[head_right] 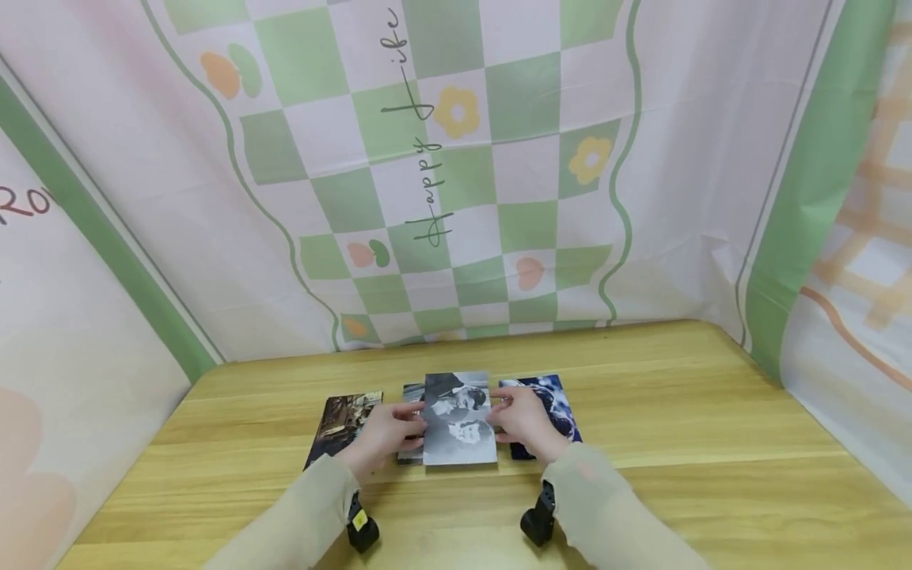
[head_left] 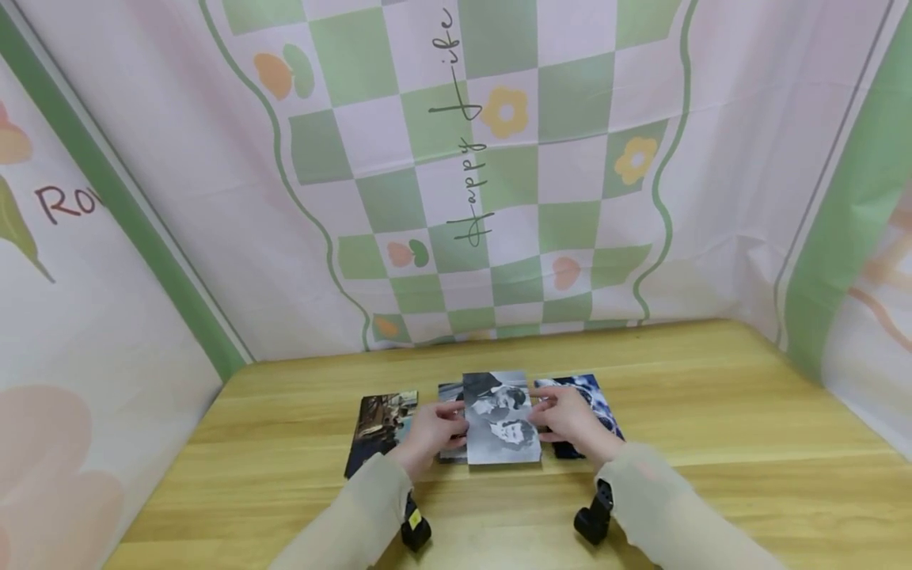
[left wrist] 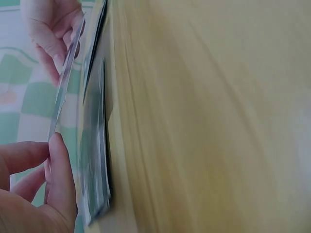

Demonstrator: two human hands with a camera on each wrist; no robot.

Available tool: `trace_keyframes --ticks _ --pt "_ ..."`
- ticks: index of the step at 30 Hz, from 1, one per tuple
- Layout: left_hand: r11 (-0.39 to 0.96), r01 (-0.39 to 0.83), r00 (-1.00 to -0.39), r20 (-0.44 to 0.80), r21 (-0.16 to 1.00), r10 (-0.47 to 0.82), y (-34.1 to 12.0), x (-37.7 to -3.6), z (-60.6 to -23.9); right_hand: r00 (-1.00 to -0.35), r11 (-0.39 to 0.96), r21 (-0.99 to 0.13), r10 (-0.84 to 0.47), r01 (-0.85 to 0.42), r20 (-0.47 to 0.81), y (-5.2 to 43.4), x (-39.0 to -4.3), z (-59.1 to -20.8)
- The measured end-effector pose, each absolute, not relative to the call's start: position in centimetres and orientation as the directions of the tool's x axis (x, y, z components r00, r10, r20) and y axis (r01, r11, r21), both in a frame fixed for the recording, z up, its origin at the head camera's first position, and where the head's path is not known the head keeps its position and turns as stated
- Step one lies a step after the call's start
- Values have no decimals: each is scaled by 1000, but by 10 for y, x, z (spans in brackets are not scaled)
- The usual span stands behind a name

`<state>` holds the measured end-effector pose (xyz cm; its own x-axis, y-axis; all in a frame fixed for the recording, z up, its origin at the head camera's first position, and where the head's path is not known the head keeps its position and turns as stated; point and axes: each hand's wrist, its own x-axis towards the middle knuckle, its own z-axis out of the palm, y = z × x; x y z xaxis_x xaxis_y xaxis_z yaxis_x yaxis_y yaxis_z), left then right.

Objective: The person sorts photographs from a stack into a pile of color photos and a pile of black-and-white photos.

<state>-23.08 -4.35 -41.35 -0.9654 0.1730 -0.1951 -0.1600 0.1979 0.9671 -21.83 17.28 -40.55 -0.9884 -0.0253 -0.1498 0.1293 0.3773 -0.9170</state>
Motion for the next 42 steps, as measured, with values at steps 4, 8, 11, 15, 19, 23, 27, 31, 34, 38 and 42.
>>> trace_keyframes --ticks 4,8,11,15,19,23,27,31,34,38,42 --pt "236 -156 -963 -201 959 178 -57 -234 -415 -989 353 -926 -23 131 -149 161 -223 -407" --pt "261 -142 -963 -195 955 188 -69 -238 -417 -987 334 -931 -12 147 -160 150 -226 -407" --pt "273 -138 -963 -193 952 186 -76 -240 -417 -988 329 -933 -14 142 -155 143 -228 -406" --pt "294 -122 -965 -183 948 190 -82 -242 -416 -988 302 -943 -27 139 -154 137 -231 -407" --pt "315 -107 -968 -171 943 183 -86 -243 -415 -985 279 -948 -32 155 -171 133 -236 -409" --pt "322 -122 -972 -179 939 153 -88 -246 -414 -983 268 -950 -43 162 -179 129 -240 -410" --pt "340 -126 -973 -184 932 143 -89 -250 -416 -981 279 -946 -50 165 -186 128 -242 -412" --pt "360 -125 -972 -187 925 141 -91 -254 -421 -979 293 -941 -61 170 -196 126 -244 -413" --pt "369 -127 -973 -189 921 134 -90 -254 -422 -978 298 -939 -64 170 -198 125 -245 -414" --pt "386 -128 -974 -189 913 125 -87 -254 -420 -977 315 -932 -52 179 -205 125 -247 -415" --pt "397 -133 -974 -194 908 116 -84 -253 -416 -976 335 -923 -41 189 -214 125 -248 -415"
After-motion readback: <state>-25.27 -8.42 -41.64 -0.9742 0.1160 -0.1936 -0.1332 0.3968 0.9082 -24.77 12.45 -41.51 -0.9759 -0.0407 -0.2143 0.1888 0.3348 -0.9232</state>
